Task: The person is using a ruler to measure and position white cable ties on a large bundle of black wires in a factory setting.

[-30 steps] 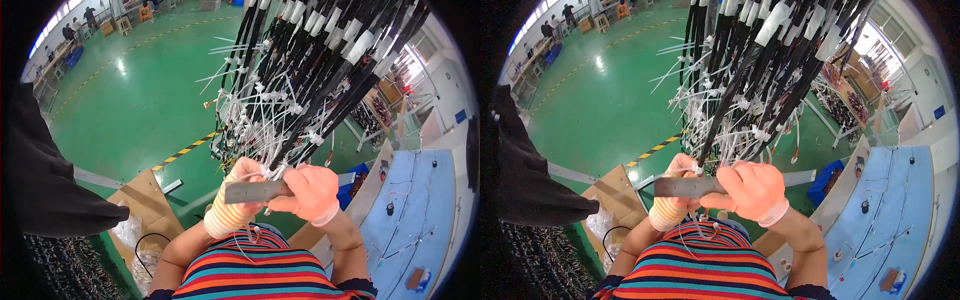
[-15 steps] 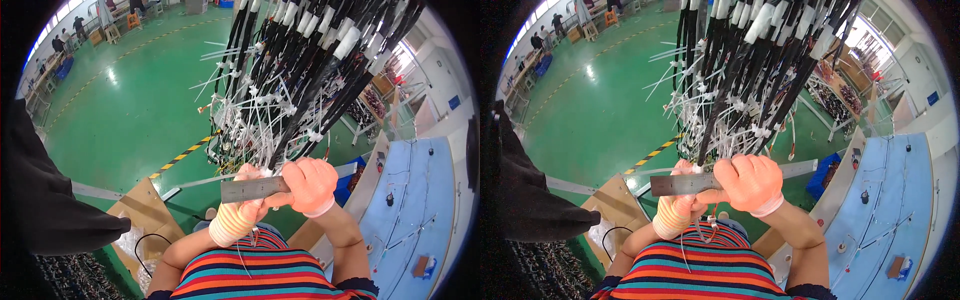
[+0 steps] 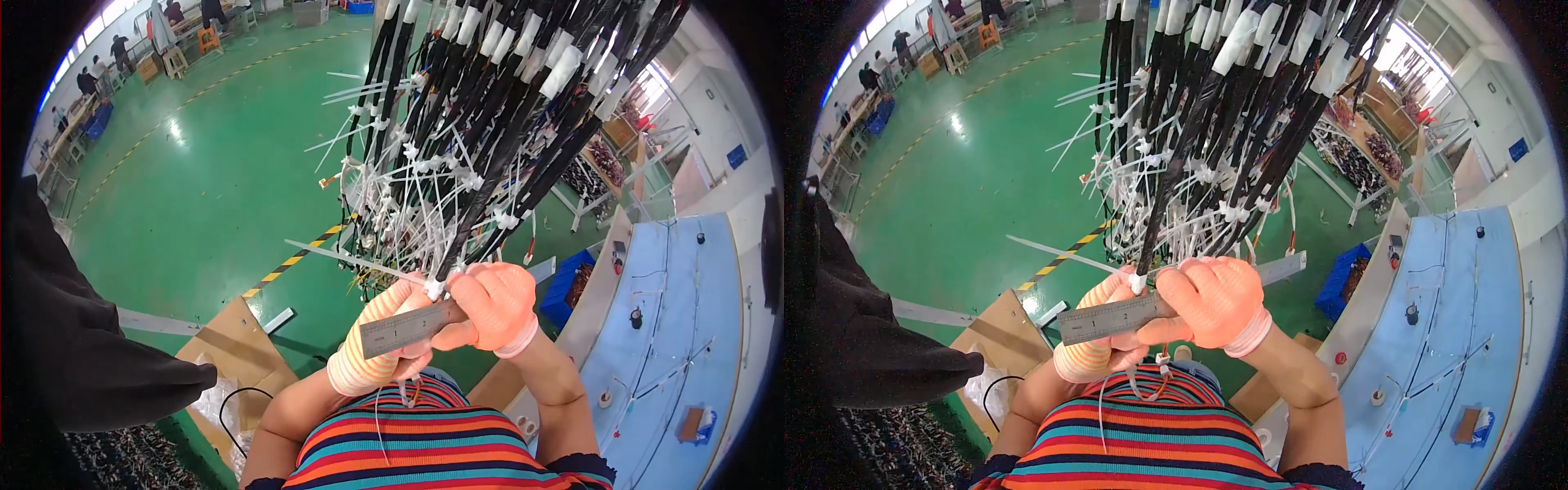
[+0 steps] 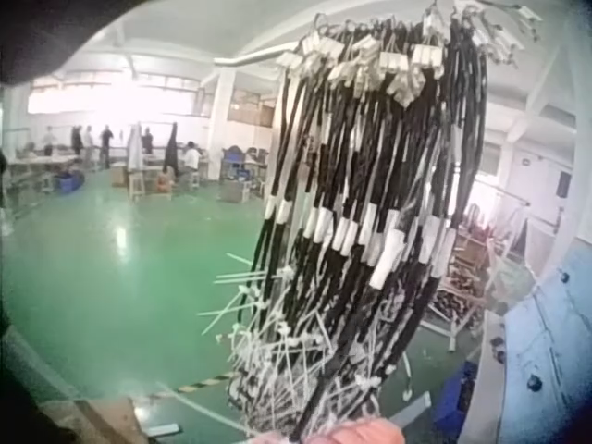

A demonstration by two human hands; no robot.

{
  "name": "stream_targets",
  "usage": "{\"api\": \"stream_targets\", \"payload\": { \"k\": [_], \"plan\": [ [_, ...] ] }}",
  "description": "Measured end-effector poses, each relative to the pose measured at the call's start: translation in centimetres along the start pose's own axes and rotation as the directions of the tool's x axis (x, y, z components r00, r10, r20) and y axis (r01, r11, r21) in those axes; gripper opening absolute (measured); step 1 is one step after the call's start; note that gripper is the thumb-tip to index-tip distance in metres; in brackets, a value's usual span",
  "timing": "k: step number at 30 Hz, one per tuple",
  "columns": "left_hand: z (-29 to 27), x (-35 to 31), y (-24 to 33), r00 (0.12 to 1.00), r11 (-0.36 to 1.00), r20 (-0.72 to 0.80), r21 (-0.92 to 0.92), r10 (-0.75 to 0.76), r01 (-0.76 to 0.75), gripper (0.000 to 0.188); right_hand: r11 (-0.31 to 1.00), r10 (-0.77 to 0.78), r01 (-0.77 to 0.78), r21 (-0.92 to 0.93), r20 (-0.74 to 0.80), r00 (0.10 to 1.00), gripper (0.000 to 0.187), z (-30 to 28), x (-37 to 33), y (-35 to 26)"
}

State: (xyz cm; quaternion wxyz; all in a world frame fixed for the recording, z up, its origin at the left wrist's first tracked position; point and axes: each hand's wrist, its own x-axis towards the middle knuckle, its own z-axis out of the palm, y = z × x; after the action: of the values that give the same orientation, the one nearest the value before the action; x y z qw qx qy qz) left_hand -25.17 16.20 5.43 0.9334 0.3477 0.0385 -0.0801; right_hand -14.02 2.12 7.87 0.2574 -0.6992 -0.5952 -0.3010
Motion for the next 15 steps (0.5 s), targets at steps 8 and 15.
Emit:
{"api": "stream_targets", "payload": {
  "k": [8,15],
  "plan": [
    [-2.1,0.1,-1.7,0.969,0.964,0.162,0.156,0.188,-0.213,0.050,0.998,-0.056,0.057,0.015,-0.043,0.998,0.051,0.4,-0.1,0.2],
    [0.3,0.1,0.4,0.977,0.984,0.120,-0.014,-0.175,0.178,0.035,0.979,-0.113,0.097,-0.182,-0.080,0.990,0.061,0.4,-0.8,1.2]
  ]
}}
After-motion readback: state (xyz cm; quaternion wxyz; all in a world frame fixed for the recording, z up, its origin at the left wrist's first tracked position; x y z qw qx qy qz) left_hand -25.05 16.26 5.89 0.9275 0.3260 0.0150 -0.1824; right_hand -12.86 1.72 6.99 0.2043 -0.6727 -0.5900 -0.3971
